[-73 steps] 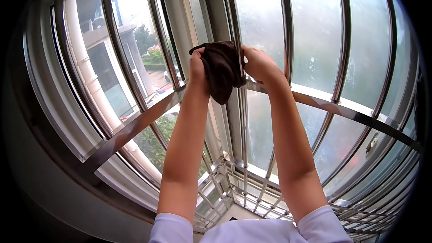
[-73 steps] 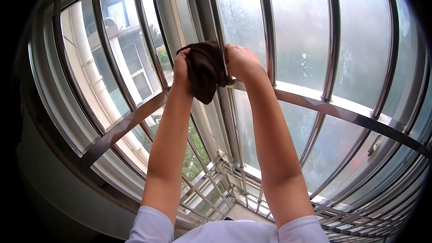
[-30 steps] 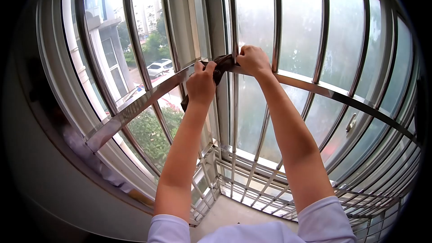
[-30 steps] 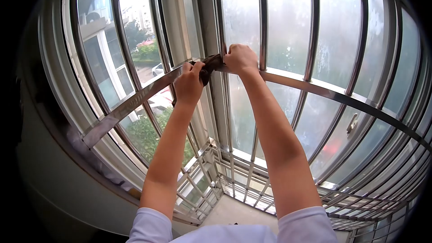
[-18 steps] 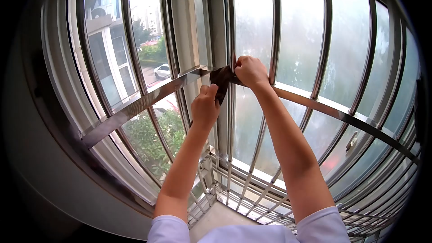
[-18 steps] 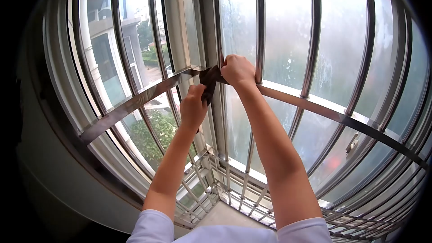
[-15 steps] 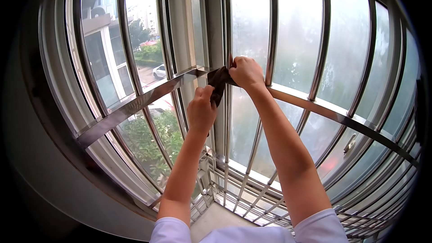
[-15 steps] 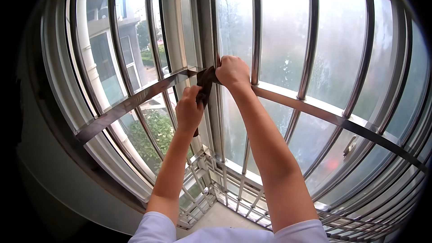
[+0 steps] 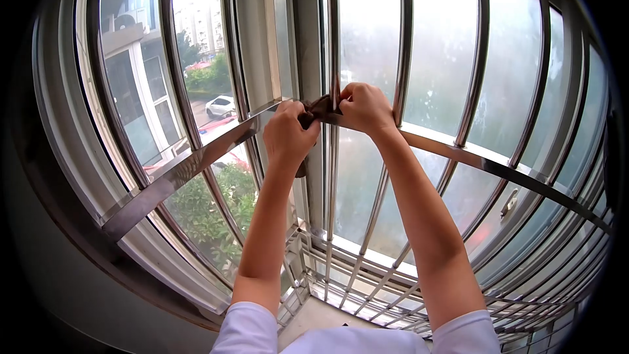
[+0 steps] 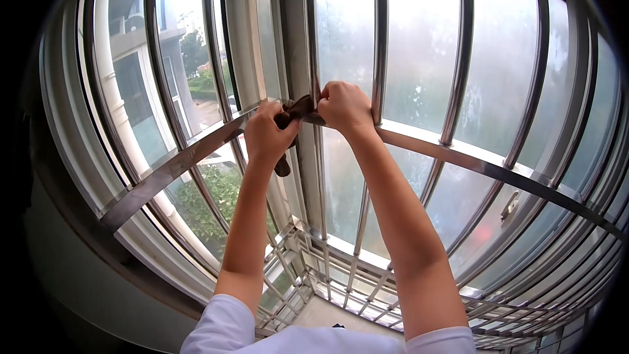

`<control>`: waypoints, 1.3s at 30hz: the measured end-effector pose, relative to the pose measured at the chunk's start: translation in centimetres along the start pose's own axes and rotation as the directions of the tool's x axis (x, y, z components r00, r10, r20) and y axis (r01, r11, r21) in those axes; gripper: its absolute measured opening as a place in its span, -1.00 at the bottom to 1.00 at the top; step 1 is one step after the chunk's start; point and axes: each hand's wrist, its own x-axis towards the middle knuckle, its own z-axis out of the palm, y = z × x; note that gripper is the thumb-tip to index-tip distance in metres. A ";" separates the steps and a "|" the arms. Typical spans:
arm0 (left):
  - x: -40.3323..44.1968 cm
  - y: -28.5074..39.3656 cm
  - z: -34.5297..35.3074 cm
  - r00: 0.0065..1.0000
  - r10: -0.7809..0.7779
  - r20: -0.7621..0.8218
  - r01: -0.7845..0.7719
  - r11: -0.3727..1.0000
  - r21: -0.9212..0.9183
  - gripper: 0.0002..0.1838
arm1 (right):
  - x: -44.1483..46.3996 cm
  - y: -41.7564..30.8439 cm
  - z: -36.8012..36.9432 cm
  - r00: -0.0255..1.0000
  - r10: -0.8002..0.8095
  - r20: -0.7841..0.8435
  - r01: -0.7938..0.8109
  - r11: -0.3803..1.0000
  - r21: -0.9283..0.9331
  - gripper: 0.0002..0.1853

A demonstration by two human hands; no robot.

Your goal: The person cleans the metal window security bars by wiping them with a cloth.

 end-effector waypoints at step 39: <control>0.3 7.9 1.5 0.930 0.330 0.162 -0.312 0.941 -0.130 -0.67 | -9.0 4.0 -9.9 0.979 -0.103 -0.174 0.042 0.944 -0.326 -0.90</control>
